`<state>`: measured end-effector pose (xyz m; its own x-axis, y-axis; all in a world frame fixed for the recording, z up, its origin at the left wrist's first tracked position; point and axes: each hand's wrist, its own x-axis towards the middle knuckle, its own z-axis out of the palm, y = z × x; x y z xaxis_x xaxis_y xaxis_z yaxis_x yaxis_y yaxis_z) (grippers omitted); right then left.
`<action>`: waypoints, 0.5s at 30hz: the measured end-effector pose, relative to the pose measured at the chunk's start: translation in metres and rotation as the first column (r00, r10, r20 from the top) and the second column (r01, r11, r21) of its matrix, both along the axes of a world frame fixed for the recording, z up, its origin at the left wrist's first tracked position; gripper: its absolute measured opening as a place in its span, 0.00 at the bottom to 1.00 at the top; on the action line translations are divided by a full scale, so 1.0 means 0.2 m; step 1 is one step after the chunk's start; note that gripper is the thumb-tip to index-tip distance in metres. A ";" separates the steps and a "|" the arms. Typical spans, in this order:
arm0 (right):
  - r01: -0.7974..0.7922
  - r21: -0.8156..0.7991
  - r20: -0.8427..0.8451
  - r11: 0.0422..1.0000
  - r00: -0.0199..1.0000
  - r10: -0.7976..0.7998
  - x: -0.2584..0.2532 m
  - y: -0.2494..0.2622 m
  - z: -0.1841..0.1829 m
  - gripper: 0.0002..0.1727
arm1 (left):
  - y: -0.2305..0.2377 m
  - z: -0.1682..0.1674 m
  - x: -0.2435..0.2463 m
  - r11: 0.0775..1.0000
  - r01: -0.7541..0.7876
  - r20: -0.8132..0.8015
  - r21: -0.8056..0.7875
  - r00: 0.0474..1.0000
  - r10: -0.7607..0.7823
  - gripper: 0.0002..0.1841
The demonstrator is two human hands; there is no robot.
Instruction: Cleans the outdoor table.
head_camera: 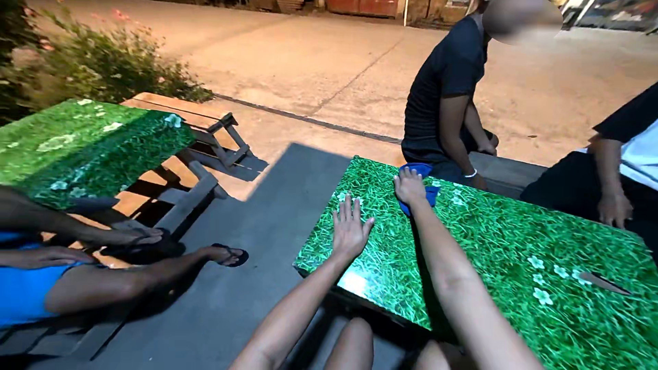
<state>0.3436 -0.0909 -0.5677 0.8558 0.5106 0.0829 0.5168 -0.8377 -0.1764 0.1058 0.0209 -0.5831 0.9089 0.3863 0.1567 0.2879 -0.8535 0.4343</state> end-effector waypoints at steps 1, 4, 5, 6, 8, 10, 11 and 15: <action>-0.035 -0.003 0.004 0.999 0.999 0.035 -0.02 0.08 0.00 0.36 | 0.00 -0.01 0.00 1.000 -0.004 0.056 -0.028 0.998 0.005 0.42; -0.139 0.010 -0.009 0.990 0.990 0.140 -0.08 0.25 0.00 0.36 | 0.01 -0.02 -0.02 0.995 -0.028 0.207 -0.092 0.977 0.047 0.42; -0.172 0.015 -0.020 0.985 0.985 0.172 -0.10 0.29 0.01 0.36 | 0.01 -0.01 -0.03 0.993 -0.048 0.237 -0.105 0.969 0.072 0.42; -0.204 0.012 -0.026 0.979 0.979 0.204 -0.12 0.33 0.01 0.36 | 0.00 -0.02 -0.02 0.991 -0.069 0.261 -0.114 0.960 0.097 0.42; -0.279 0.003 -0.030 0.960 0.960 0.279 -0.19 0.40 0.01 0.35 | 0.00 -0.03 -0.03 0.987 -0.091 0.303 -0.129 0.945 0.127 0.42; -0.371 0.031 -0.002 0.928 0.929 0.371 -0.28 0.47 -0.02 0.34 | 0.01 -0.05 -0.03 0.986 -0.097 0.370 -0.137 0.918 0.142 0.41; -0.415 0.073 0.045 0.907 0.910 0.413 -0.34 0.50 -0.04 0.32 | 0.01 -0.05 -0.04 0.985 -0.093 0.396 -0.144 0.907 0.143 0.40; -0.465 -0.168 -0.313 0.869 0.861 0.400 -0.96 0.38 0.53 0.26 | -0.02 0.06 -0.14 0.986 -0.059 0.439 -0.155 0.890 0.122 0.37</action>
